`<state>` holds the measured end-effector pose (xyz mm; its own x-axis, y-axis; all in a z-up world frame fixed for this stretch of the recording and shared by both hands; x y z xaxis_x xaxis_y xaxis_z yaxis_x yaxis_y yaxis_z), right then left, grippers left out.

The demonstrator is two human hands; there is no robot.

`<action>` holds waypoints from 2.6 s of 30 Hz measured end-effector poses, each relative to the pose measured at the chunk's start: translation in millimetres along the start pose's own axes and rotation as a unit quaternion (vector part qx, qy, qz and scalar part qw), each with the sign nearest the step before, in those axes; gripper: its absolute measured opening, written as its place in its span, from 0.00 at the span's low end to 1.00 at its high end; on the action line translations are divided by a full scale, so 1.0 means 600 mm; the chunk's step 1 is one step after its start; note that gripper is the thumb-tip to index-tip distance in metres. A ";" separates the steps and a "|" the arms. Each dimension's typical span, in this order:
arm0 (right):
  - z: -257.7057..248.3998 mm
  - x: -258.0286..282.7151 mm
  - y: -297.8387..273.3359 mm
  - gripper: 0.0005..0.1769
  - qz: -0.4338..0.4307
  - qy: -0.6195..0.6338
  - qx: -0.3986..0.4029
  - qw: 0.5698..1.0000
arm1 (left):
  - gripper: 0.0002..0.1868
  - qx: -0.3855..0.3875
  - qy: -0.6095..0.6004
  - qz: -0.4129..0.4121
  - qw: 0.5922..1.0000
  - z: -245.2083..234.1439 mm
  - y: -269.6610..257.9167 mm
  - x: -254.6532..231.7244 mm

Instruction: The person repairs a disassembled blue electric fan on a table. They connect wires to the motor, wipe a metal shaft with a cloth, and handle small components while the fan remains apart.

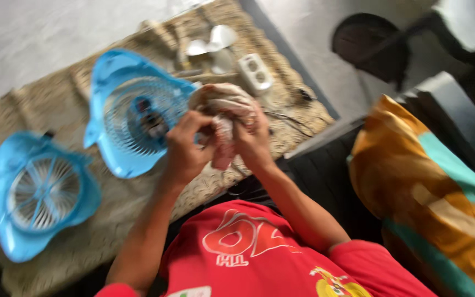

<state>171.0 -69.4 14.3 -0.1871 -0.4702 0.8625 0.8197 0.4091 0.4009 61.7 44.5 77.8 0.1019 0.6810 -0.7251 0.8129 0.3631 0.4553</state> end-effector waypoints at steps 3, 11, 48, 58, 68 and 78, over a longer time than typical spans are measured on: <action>0.013 -0.009 -0.005 0.24 0.014 0.039 0.012 0.999 | 0.17 -0.040 -0.033 -0.003 0.999 -0.019 -0.008 0.012; 0.054 0.004 -0.013 0.21 0.003 0.041 0.108 0.993 | 0.12 -0.036 -0.313 -0.259 0.913 0.022 -0.050 0.145; 0.078 -0.021 -0.012 0.19 -0.044 -0.075 0.130 0.988 | 0.11 -0.016 -0.379 -0.287 0.880 0.006 -0.087 0.143; 0.083 -0.050 -0.021 0.18 0.033 0.080 0.061 0.994 | 0.17 -0.040 0.123 -0.037 0.991 -0.064 -0.046 0.011; -0.003 -0.003 0.089 0.18 0.024 0.142 0.012 0.990 | 0.14 -0.139 0.003 -0.097 0.985 -0.126 -0.054 -0.005; 0.020 -0.037 -0.013 0.28 0.159 0.127 -0.028 0.979 | 0.16 -0.148 -0.497 -0.282 0.807 -0.062 -0.080 0.114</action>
<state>162.3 -52.5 -4.3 0.2175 -0.5071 0.8340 0.8440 0.5269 0.1003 8.1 97.6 25.6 0.2920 -0.4388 -0.8498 0.7332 0.6733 -0.0957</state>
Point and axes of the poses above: each hand's wrist, its own y-axis towards the middle knuckle, its own z-axis out of the palm, x = y × z, the point moved 9 cm from there along y, towards the middle knuckle, and after that the axes turned 7 degrees about -z, right-handed, at the moved point
